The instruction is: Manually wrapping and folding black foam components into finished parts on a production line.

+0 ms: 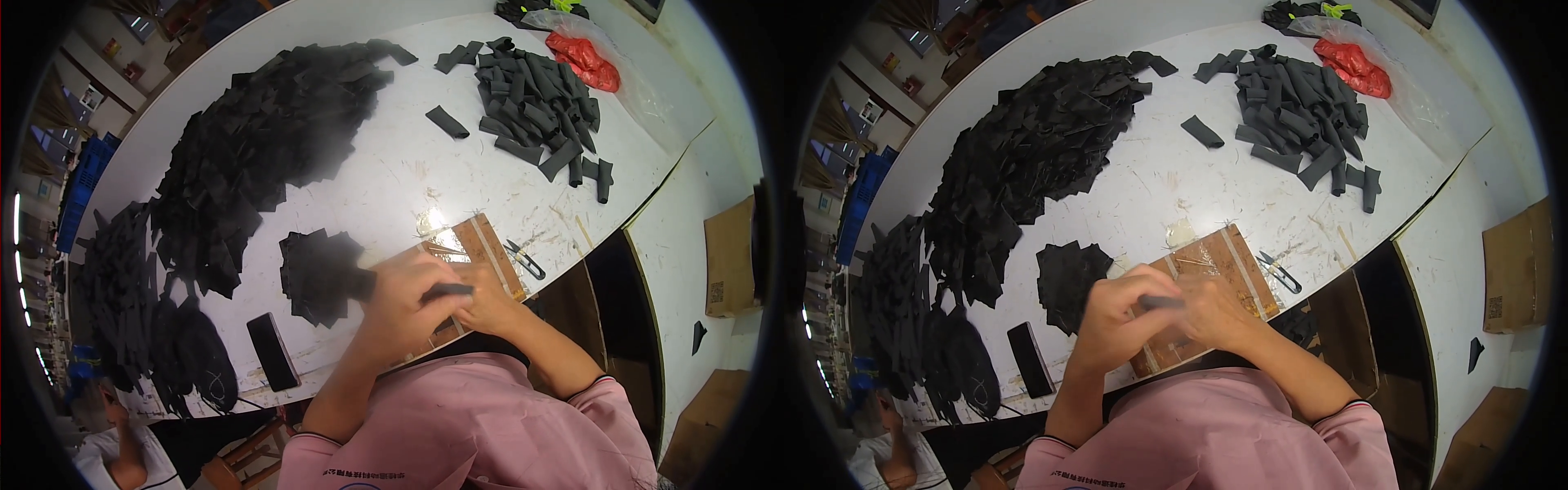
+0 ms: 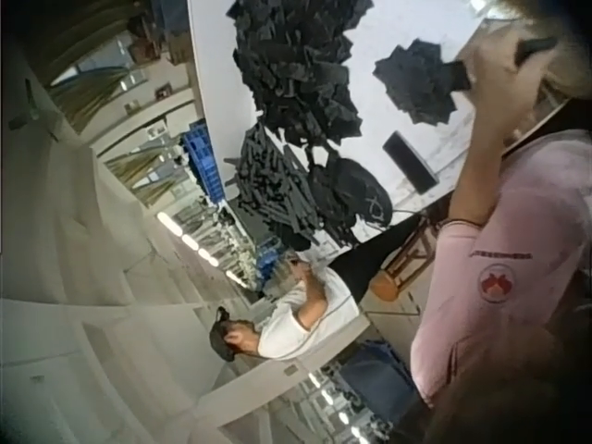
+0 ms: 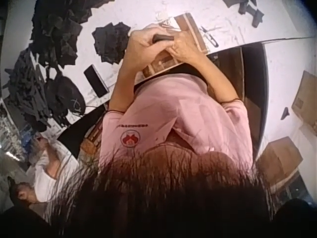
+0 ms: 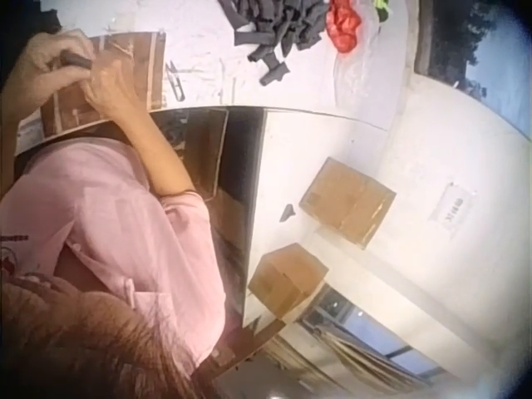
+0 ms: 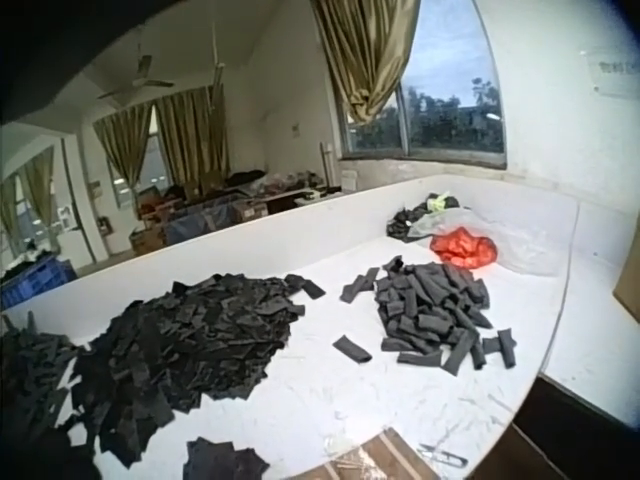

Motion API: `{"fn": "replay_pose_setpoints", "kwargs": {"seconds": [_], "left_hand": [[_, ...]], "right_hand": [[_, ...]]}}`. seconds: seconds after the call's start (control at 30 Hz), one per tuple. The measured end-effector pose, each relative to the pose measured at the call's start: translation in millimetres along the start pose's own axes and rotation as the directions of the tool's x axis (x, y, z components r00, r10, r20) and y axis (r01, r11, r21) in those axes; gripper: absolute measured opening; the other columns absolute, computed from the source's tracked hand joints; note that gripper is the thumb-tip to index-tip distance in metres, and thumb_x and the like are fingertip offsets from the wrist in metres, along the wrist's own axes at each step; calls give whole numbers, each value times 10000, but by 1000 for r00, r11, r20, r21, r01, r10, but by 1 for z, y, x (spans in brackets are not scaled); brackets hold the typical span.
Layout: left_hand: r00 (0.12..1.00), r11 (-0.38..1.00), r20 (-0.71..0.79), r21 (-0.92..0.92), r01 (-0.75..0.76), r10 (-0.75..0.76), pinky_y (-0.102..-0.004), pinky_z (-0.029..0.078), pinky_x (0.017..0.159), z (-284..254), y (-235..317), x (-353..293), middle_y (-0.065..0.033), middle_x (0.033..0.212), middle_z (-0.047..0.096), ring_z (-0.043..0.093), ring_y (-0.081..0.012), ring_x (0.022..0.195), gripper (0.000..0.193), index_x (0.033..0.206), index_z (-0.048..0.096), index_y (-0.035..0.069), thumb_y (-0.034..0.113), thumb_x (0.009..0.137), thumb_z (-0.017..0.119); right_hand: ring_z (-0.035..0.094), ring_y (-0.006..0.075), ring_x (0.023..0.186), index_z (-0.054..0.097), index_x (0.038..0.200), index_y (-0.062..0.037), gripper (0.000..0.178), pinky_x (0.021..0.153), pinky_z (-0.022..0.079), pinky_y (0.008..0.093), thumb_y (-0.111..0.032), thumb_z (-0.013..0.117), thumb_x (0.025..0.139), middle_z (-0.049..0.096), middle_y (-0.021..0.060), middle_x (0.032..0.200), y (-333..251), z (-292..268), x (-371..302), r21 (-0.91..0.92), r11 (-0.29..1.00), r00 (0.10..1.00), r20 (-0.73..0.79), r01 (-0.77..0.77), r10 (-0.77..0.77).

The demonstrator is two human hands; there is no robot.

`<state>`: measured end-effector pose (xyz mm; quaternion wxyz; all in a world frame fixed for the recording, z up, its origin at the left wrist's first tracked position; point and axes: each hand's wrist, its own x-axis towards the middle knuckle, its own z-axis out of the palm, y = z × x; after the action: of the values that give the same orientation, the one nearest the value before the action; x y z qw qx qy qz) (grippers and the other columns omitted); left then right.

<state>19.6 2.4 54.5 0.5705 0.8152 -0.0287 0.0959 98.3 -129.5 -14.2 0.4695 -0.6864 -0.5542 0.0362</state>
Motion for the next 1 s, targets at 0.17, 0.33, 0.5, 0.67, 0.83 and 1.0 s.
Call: {"fn": "replay_pose_setpoints", "kwargs": {"seconds": [0.17,0.33,0.5,0.67,0.83,1.0], "left_hand": [[998,997,-23,-55,51,-52,-208,423,619,2,-18,-5,-93,790,603,561,-130,730,143,803,597,-28,-70,669,570],[917,791,-385,-525,-314,108,-338,435,740,11,-22,-15,-140,819,600,548,-223,783,84,868,571,17,68,802,564],[898,508,-435,-789,-345,-64,-337,431,799,3,-39,-23,-150,898,592,562,-219,864,181,876,553,-12,162,829,554],[926,632,-368,-738,-236,-84,-390,382,821,12,-33,-25,-123,847,596,521,-249,853,136,849,592,25,148,792,588],[924,698,-377,-679,-229,-64,-367,390,825,6,-34,-25,-139,855,596,536,-236,858,131,847,581,-10,112,800,577],[903,810,-423,-552,-197,-69,-303,416,784,12,-41,-29,-131,877,595,548,-191,843,93,866,571,-32,-5,807,505]], "right_hand": [[520,338,600,534,674,-17,161,540,424,408,-165,561,728,523,155,630,-1,6,-5,-105,973,975,66,-204,212],[525,331,609,529,684,-19,199,538,423,402,-203,574,745,534,144,642,-14,-16,11,-115,982,983,93,-150,161],[528,308,600,517,652,-37,266,516,413,403,-275,588,748,529,125,617,-21,-18,20,-223,968,978,147,-116,151],[481,285,506,505,670,-31,239,455,380,370,-232,573,780,469,96,555,-9,0,2,-231,966,983,115,-116,146],[479,293,500,495,653,-28,244,454,380,370,-217,564,789,465,115,544,-12,-1,4,-80,996,999,-16,-35,34],[523,292,548,537,685,-33,156,491,417,377,-175,586,725,520,132,604,-17,-13,10,-287,948,961,195,-137,198]]}}
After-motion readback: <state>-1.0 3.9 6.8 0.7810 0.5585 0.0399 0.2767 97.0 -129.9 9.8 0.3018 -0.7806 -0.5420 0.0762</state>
